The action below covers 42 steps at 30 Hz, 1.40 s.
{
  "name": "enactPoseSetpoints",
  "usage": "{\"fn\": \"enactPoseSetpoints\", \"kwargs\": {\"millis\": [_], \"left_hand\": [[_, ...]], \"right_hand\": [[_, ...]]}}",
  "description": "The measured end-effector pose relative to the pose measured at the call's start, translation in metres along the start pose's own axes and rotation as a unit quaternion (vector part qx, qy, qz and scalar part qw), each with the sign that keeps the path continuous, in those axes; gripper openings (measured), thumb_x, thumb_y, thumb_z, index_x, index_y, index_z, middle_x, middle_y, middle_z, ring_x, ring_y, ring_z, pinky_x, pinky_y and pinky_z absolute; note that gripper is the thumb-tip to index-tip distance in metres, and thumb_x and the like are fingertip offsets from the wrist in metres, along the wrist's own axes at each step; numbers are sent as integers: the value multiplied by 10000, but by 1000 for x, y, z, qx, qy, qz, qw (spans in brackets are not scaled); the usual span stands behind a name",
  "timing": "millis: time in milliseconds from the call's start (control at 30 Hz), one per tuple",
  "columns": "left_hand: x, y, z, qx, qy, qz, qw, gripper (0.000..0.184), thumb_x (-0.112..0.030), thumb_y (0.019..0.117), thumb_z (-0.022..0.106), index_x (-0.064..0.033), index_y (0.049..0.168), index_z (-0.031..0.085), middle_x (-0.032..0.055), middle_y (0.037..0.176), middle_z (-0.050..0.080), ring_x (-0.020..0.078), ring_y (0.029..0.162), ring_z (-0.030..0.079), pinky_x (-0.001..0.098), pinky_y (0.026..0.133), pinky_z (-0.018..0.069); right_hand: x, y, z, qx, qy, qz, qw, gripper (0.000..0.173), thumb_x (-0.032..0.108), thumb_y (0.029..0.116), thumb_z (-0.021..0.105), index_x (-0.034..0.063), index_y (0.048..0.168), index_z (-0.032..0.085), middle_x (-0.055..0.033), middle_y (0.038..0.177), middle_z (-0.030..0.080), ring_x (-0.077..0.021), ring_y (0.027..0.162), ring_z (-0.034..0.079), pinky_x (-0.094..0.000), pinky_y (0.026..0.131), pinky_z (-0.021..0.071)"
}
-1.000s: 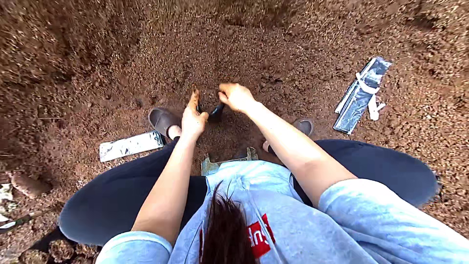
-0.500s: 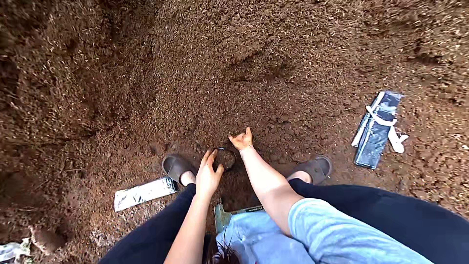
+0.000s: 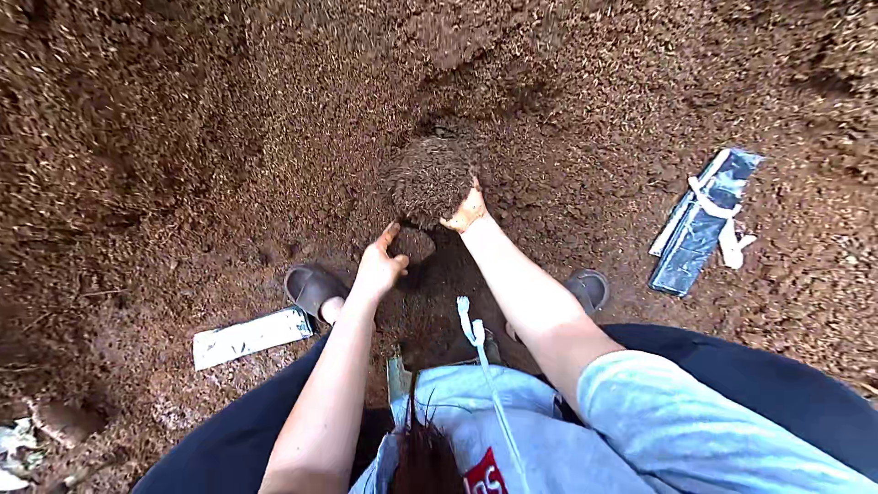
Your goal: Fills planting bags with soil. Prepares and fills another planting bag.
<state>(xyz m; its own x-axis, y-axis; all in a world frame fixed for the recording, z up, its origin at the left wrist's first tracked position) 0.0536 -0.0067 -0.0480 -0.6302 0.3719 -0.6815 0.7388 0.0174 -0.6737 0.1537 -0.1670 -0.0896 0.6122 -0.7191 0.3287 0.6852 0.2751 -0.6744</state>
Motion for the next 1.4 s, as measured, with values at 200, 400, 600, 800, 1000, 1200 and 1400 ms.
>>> {"fn": "enactPoseSetpoints", "kwargs": {"millis": [200, 400, 600, 800, 1000, 1200, 1400], "left_hand": [[4, -5, 6, -68, -7, -48, 996, 367, -61, 928, 693, 81, 1248, 583, 232, 1119, 680, 268, 899, 723, 443, 858, 598], [17, -17, 14, -91, 12, -20, 996, 389, -88, 926, 697, 92, 1251, 582, 250, 1126, 676, 312, 963, 706, 500, 914, 564], [26, -33, 12, -100, -5, 13, 995, 558, -75, 941, 687, 49, 1445, 481, 285, 1278, 634, 382, 1068, 687, 548, 945, 557], [40, -37, 5, -87, 82, 77, 990, 710, -39, 933, 663, -153, 1587, 412, 182, 1482, 570, 394, 1254, 624, 620, 1016, 497], [50, -46, -18, -124, 95, 37, 987, 618, -411, 1030, 610, -81, 1529, 455, 200, 1501, 536, 362, 1406, 507, 604, 1159, 382], [51, -39, -7, -47, 265, -52, 962, 595, -485, 1113, 296, -29, 1286, 635, 275, 1294, 642, 464, 1255, 596, 720, 970, 447], [19, -78, -27, -117, 245, -7, 962, 460, -360, 1113, 379, -9, 1212, 659, 289, 1179, 672, 484, 1162, 636, 727, 911, 472]], "right_hand": [[-2, -51, 20, 57, -194, 141, 969, 635, 687, 1023, 272, 198, 1285, 580, -72, 1099, 683, -216, 987, 669, -445, 798, 583], [-18, -75, 33, 123, -695, -88, 703, 547, 231, 1024, 627, 9, 1499, 471, -224, 1495, 510, -321, 1390, 498, -485, 1159, 408], [-40, -94, 53, 107, -843, -112, 515, 454, 118, 986, 658, 14, 1413, 546, -254, 1497, 446, -393, 1341, 516, -518, 1095, 469], [-72, -83, 38, 138, -882, -84, 442, 334, 35, 1022, 505, -1, 1326, 639, -249, 1390, 570, -398, 1289, 572, -558, 1077, 471], [-26, -78, 10, 89, -807, -48, 582, 500, 235, 950, 735, -3, 1361, 577, -250, 1351, 601, -383, 1270, 580, -571, 1085, 449], [-55, -78, -28, 60, -857, 31, 510, 501, 382, 1110, 387, -5, 1361, 582, -260, 1336, 617, -400, 1235, 612, -623, 1027, 460], [-34, -124, 29, 57, -917, -72, 389, 400, 347, 1088, 386, 76, 1149, 674, -186, 1177, 700, -386, 1165, 652, -644, 901, 494]]}}
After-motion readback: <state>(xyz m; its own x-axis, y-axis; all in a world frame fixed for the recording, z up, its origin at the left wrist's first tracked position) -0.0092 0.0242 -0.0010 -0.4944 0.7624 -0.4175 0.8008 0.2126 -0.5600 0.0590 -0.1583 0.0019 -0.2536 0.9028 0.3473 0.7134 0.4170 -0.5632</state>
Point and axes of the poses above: each hand's wrist, its own y-axis towards the middle knuckle, its own z-axis out of the palm, x = y × z, the point moved 3 cm from there along y, towards the middle knuckle
